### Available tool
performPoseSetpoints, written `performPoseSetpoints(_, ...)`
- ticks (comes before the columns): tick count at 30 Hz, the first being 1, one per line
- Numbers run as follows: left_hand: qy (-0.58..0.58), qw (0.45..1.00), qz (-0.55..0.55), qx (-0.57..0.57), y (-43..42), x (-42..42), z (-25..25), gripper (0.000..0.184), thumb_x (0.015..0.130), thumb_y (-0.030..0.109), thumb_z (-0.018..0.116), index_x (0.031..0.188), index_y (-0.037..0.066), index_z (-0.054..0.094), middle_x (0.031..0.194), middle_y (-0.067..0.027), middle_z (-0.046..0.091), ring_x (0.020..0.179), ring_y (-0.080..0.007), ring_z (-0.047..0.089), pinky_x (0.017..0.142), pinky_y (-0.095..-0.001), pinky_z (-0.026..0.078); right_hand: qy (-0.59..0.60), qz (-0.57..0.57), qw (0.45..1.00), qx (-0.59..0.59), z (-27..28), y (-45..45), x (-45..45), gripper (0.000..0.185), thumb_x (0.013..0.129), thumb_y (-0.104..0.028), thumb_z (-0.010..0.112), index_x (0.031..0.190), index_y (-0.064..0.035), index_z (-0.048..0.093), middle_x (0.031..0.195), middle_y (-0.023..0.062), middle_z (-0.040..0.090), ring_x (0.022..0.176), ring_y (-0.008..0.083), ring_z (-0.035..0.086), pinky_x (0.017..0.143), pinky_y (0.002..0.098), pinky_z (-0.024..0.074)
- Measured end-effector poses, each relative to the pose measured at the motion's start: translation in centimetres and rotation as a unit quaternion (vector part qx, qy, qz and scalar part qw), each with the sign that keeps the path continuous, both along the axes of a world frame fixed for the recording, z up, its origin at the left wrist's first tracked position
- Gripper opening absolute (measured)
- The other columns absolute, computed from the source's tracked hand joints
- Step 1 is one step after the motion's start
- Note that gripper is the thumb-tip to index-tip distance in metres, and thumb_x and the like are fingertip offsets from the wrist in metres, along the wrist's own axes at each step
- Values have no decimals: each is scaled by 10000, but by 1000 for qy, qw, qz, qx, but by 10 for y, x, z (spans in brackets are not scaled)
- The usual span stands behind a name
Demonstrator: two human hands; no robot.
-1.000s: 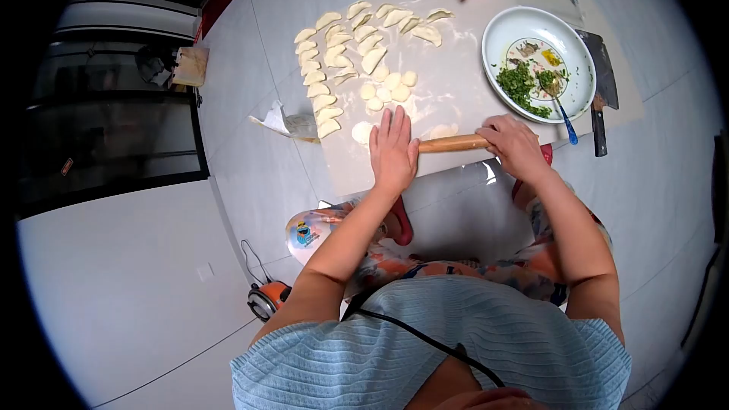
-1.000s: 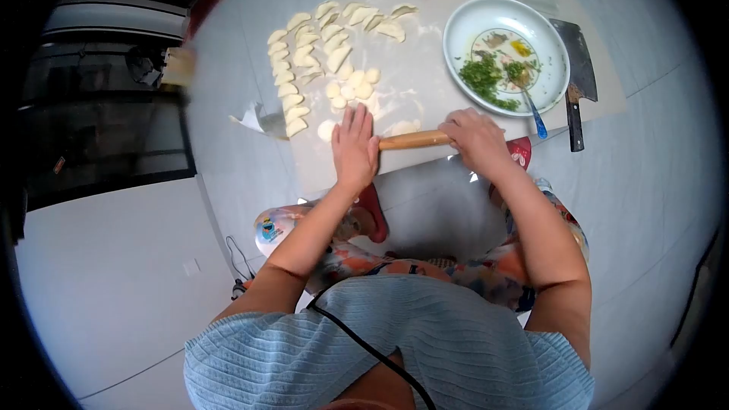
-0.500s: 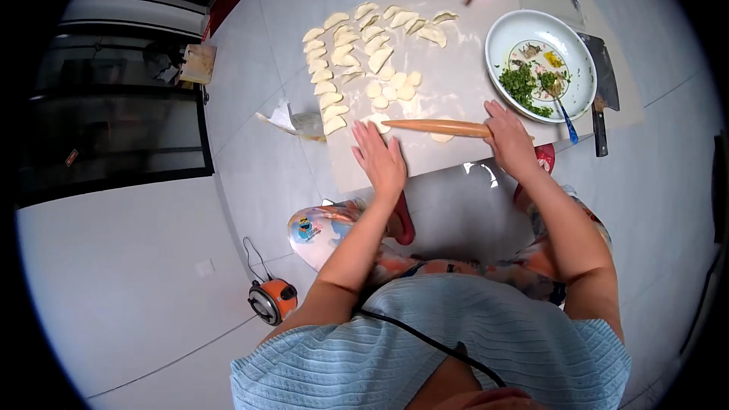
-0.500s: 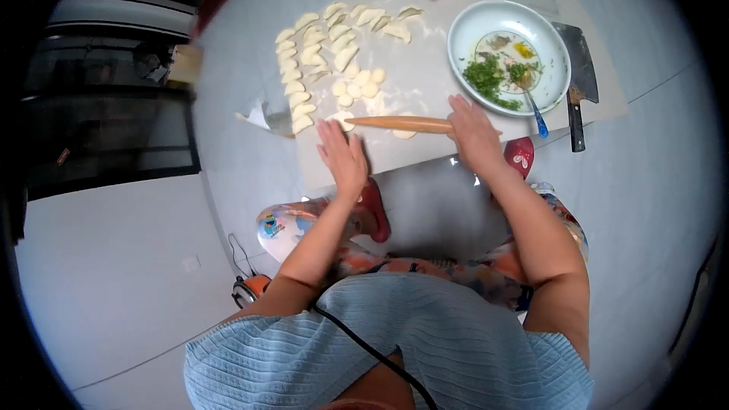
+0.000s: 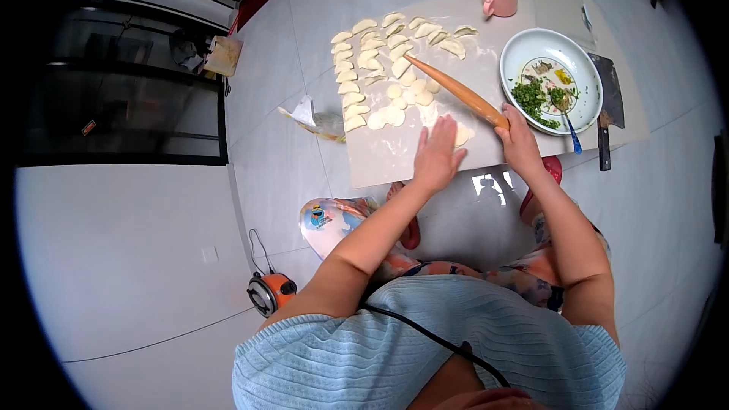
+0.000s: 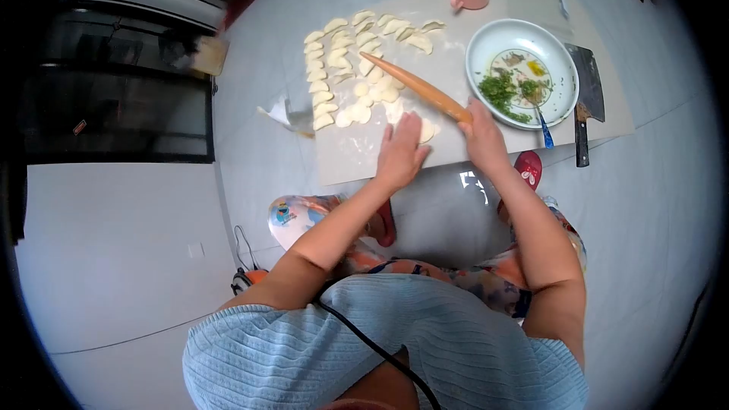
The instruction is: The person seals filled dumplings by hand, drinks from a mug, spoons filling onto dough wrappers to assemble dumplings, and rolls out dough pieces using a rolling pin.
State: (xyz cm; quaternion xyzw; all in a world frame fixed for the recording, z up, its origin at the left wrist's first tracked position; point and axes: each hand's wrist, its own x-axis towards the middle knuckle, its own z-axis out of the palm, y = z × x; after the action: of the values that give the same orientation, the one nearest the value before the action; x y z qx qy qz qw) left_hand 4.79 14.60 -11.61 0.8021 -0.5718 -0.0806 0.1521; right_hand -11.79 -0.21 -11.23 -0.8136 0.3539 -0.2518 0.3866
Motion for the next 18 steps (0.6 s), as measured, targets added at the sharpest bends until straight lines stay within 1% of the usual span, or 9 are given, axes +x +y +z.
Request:
performPoseSetpoints(5,-30,992,-118,33,16,5,6,665,904,338,591,1433,14,352,1535,-175,287,1441,-296,242,1161,-499,178,29,15,999,-36,-4,-2,-6,355,886,-100,599,1195,25,476,1354,219,480,1195,406,489,992,440,410)
performPoseSetpoints(7,-16,994,-106,31,36,19,13,623,909,288,577,1426,17,360,1528,-172,301,1435,-299,255,1159,-515,165,49,29,998,-39,0,0,-10,329,874,-89,611,1159,25,493,1353,217,482,1185,405,495,989,443,413)
performPoseSetpoints(9,-26,998,17,-55,59,36,9,597,909,230,555,1424,8,352,1530,-177,293,1436,-324,242,1152,-541,147,59,74,985,-142,1,0,-12,278,841,-53,634,1084,25,525,1339,212,496,1175,400,502,984,447,417)
performPoseSetpoints(10,-22,998,19,-54,64,41,11,597,909,230,555,1424,8,352,1530,-177,293,1436,-324,242,1152,-541,147,73,83,984,-137,11,3,-12,229,813,-16,645,1011,29,539,1325,214,510,1178,396,501,1002,448,415)
performPoseSetpoints(12,1,976,110,-187,68,51,13,629,900,205,543,1447,0,311,1545,-196,251,1446,-351,205,1147,-558,125,83,136,976,-151,18,7,-7,216,817,-19,638,1006,26,542,1337,207,506,1189,394,499,1016,448,411)
performPoseSetpoints(14,-18,986,117,-121,61,52,7,656,902,221,546,1461,-4,284,1554,-207,220,1452,-358,180,1148,-556,118,91,190,963,-168,19,12,2,204,822,-22,631,1001,22,546,1348,199,502,1200,391,496,1031,448,407)
performPoseSetpoints(16,-38,993,113,-17,60,52,-3,712,924,290,529,1487,-19,223,1573,-226,149,1467,-360,123,1152,-555,92,120,219,946,-204,14,20,18,276,842,-108,632,1089,-7,564,1422,151,450,1313,321,415,1093,428,340)
performPoseSetpoints(17,-36,993,115,-19,57,57,-9,712,924,290,529,1487,-19,223,1573,-226,149,1467,-360,123,1152,-555,92,133,233,937,-223,14,22,25,315,852,-151,633,1133,-22,573,1459,127,424,1369,285,374,1123,418,307)
performPoseSetpoints(18,-59,985,159,-15,50,67,-17,713,933,317,515,1485,-27,224,1574,-226,144,1468,-358,115,1153,-555,89,143,207,938,-237,18,25,35,477,874,-254,619,1283,-33,513,1490,119,386,1417,246,302,1153,420,242)
